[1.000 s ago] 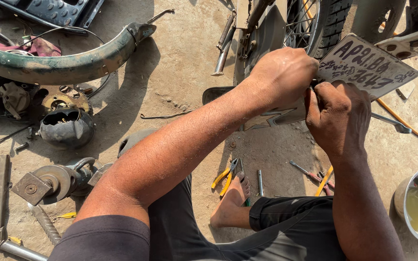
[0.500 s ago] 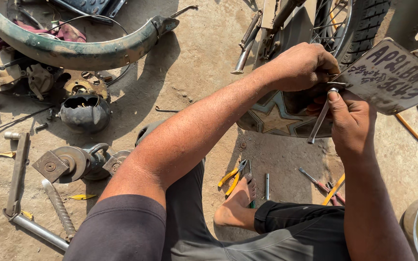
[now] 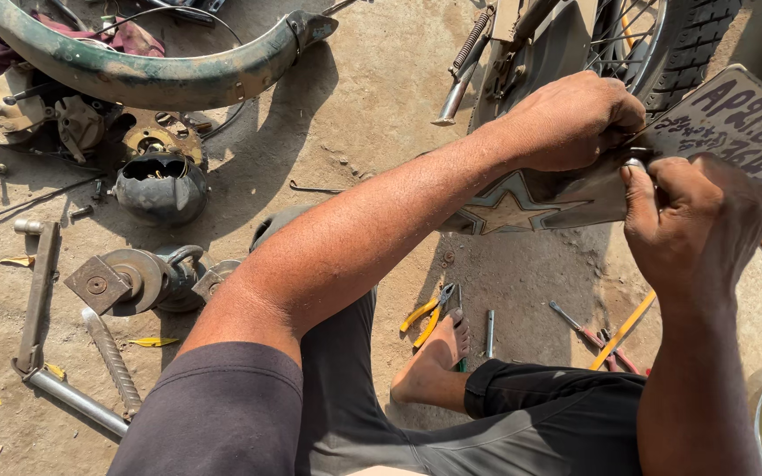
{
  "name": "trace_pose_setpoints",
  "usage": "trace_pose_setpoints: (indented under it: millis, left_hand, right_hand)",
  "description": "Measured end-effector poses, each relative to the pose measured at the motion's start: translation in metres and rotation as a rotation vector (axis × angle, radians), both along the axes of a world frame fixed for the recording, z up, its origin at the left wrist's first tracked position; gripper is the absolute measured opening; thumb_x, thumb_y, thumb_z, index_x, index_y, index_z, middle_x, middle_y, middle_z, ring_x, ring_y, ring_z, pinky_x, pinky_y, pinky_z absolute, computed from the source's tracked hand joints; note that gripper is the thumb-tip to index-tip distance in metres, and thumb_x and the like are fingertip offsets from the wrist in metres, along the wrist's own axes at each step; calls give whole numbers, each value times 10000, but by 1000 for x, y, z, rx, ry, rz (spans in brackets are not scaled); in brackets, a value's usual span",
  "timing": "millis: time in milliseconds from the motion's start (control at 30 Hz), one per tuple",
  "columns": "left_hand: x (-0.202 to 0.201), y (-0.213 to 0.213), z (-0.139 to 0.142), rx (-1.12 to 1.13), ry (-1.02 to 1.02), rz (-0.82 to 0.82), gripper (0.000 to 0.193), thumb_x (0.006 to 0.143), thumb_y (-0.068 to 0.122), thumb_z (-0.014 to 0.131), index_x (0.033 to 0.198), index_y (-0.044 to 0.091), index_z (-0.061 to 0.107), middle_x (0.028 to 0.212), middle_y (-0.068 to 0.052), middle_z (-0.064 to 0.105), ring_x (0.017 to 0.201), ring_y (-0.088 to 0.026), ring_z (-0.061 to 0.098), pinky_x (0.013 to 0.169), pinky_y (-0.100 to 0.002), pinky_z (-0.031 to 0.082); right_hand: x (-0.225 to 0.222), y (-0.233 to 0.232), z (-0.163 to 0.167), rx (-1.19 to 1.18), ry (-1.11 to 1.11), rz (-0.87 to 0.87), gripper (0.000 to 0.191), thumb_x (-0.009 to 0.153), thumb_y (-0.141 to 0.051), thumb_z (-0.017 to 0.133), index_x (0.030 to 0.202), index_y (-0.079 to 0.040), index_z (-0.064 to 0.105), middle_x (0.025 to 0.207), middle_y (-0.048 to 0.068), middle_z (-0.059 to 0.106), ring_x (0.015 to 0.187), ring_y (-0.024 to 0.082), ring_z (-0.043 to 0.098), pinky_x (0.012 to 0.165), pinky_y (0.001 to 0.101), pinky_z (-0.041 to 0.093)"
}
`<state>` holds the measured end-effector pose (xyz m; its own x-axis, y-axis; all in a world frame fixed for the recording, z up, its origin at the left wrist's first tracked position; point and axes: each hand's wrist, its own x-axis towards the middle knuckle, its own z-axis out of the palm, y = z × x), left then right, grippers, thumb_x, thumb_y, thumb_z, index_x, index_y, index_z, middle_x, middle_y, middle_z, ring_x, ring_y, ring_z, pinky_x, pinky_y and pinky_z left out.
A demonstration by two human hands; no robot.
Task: The person sits on the ground beside a motorcycle and uses a spanner to unbolt the rear license plate from the frame. They work the mounting bolts by hand and with the wrench, then pull the plate free and set it down on the ground.
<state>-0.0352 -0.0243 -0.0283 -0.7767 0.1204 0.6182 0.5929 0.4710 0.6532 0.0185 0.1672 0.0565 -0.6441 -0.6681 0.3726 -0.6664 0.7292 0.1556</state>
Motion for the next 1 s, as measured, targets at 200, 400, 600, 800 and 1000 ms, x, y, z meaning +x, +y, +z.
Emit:
trace_pose_setpoints:
  millis: [200,400,600,800,1000]
  left_hand:
    - [13,-2,11,-58,-29,34,103,763,110,763,859,86,735,838,-116,745,838,-347,724,701,-467,559]
    - [15,6,19,-240,-59,127,55,803,93,732,857,86,728,830,-150,732,862,-366,722,753,-489,569]
    - [11,-8,13,-262,-1,194,65,752,75,732,817,76,726,762,-162,720,787,-377,724,672,-496,571]
    - [6,-12,6,-82,-85,-35,150,829,34,709,967,63,758,847,-152,760,827,-327,747,711,-433,583]
    - [9,-12,-3,246,-271,-289,325,850,-39,613,1128,46,757,989,-99,815,905,-180,782,842,-329,635]
  right_hand:
    - [-1,4,-12,-146,-65,36,242,1075,-199,814,911,-38,737,715,98,596,649,237,571,682,406,415]
    - [-3,7,-12,-121,-54,22,215,1056,-184,783,903,-49,717,765,101,601,759,260,596,699,409,434]
    - [-4,2,-17,-217,-145,-29,202,1043,-215,765,954,-38,722,768,133,616,695,286,603,637,418,442]
    - [-7,9,-29,-300,-248,-74,301,1103,-226,722,922,12,694,790,166,643,697,277,636,676,410,478]
    - [-17,1,-47,-978,-1117,150,327,1124,-274,539,1112,14,695,998,90,755,914,189,760,831,347,655]
